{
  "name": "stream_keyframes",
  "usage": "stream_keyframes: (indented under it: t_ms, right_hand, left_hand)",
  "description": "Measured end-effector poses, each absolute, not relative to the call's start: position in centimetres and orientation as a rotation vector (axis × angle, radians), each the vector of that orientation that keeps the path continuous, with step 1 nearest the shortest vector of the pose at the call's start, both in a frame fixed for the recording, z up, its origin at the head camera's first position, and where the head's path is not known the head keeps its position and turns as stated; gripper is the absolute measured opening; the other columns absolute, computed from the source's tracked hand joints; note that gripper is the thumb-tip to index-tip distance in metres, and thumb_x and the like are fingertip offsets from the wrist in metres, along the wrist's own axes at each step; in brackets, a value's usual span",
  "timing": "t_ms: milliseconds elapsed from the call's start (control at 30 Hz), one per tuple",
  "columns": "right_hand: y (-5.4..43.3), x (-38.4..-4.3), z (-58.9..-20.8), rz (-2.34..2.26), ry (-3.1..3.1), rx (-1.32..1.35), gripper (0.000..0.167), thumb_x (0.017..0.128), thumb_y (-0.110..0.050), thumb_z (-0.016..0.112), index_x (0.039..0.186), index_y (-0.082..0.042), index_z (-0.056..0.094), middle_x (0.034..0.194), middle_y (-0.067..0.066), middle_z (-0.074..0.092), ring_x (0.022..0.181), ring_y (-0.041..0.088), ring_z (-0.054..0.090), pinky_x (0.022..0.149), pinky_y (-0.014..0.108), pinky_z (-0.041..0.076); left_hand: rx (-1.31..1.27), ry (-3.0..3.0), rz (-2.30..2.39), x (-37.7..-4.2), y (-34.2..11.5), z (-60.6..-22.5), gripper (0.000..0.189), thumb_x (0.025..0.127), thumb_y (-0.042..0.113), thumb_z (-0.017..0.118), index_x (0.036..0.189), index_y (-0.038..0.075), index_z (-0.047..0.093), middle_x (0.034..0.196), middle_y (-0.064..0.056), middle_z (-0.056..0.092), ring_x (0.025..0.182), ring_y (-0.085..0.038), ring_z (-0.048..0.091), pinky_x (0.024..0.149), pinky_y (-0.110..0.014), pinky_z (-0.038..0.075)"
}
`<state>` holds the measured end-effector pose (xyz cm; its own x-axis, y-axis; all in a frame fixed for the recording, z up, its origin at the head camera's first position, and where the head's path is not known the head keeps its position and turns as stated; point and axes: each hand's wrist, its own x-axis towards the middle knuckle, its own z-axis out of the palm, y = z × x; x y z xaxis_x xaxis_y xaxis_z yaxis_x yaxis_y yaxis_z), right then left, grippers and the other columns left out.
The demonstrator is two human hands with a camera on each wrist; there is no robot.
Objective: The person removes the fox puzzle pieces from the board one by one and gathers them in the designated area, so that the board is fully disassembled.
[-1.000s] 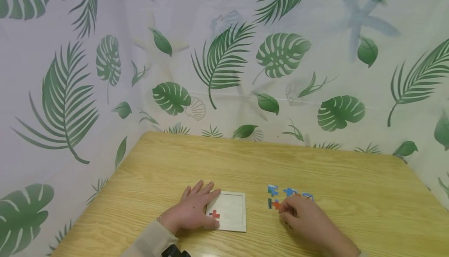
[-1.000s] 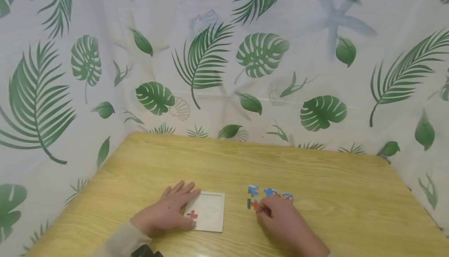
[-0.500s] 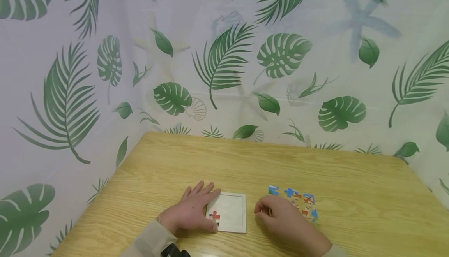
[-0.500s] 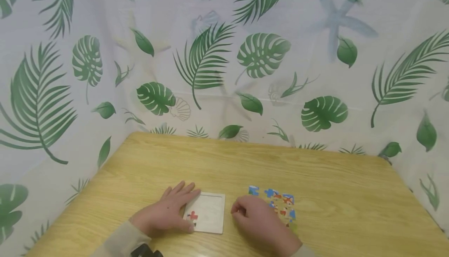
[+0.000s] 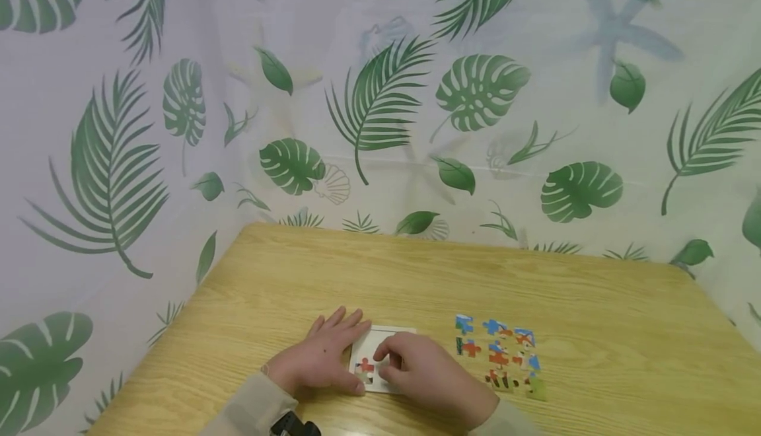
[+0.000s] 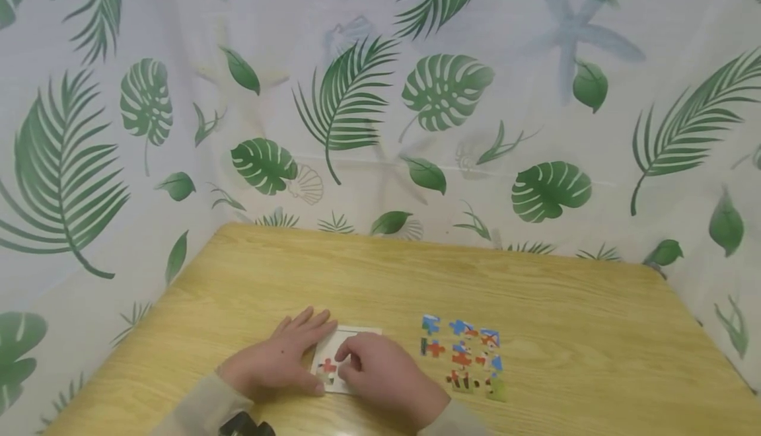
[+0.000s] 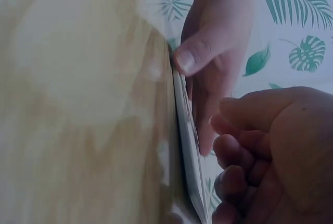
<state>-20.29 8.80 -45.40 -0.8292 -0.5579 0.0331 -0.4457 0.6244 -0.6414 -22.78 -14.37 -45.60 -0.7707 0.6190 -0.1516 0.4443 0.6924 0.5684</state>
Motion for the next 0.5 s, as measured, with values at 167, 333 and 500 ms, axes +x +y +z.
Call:
stream_keyframes:
  t_ms: [167, 333, 500]
  right_hand:
    - [7.5, -20.2, -45.7, -0.930, 2.678, -0.847, 0.020, 0.090, -0.020, 0.071, 0.109, -0.016, 0.073, 0.070, -0.012, 0.052, 0.063, 0.004, 0.047, 0.060, 0.024, 0.042]
    - [7.2, -19.9, -46.3, -0.887, 2.704, -0.824, 0.033, 0.087, -0.019, 0.072, 0.119, -0.013, 0.071, 0.069, -0.012, 0.051, 0.060, 0.003, 0.046, 0.056, 0.023, 0.040]
    - [7.0, -20.0, -46.7, -0.893, 2.736, -0.825, 0.029, 0.086, -0.018, 0.071, 0.115, -0.014, 0.071, 0.069, -0.013, 0.050, 0.060, 0.002, 0.046, 0.057, 0.023, 0.040]
  left_hand:
    - [0.838, 2.589, 0.735, -22.7, -14.1, -45.7, 0.104, 0.074, 0.046, 0.085, 0.158, 0.009, 0.036, 0.166, -0.014, 0.022, 0.153, -0.039, 0.006, 0.117, -0.066, 0.003]
    - [0.838, 2.602, 0.724, -22.8, -14.0, -45.8, 0.104, 0.074, 0.047, 0.085, 0.158, 0.011, 0.036, 0.166, -0.014, 0.022, 0.153, -0.039, 0.007, 0.117, -0.065, 0.003]
    - [0.837, 2.606, 0.721, -22.8, -14.2, -46.0, 0.103, 0.074, 0.049, 0.084, 0.159, 0.013, 0.036, 0.166, -0.013, 0.021, 0.153, -0.039, 0.006, 0.117, -0.065, 0.003]
